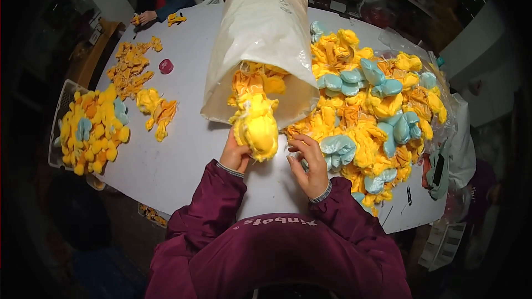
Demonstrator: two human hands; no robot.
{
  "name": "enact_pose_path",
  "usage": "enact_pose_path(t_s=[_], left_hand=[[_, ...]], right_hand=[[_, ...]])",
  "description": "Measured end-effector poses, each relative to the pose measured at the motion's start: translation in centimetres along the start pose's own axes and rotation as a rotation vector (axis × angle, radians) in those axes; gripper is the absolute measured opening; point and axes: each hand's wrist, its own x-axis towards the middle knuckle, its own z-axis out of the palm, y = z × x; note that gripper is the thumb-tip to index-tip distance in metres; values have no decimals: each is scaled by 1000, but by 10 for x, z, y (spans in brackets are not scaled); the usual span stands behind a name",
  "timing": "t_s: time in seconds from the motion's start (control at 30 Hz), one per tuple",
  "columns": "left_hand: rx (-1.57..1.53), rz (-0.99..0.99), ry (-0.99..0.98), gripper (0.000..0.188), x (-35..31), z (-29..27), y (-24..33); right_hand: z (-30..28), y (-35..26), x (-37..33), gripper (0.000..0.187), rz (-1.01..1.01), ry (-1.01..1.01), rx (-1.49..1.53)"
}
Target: Stuffing yellow and blue foam toy components into a large white plastic bag.
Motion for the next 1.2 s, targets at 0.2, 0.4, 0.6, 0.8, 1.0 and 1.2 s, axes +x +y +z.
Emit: enact_pose_path(t_s=[0.2,0.4,0.6,0.8,1.0,1.2], left_hand=[[455,362,72,71,-59,22,-23],[665,480,0,67,-100,41,-28],[91,47,-158,58,-130,46,-21],[5,-175,-166,53,-148,34,-20],[789,742,-101,52,-149,27,-40],[-304,197,-142,55,-180,67,-1]], right_hand=[[5,-58,-21,37,-181,90,-232],[-4,-59,-47,33,-124,94,-368],[-13,-57,-73,30,32,97,82],[-18,-77,-84,27,-63,95,72],[-18,-92,-94,26,95,114,-101],[-15,-100,-109,25,-89,78,113]])
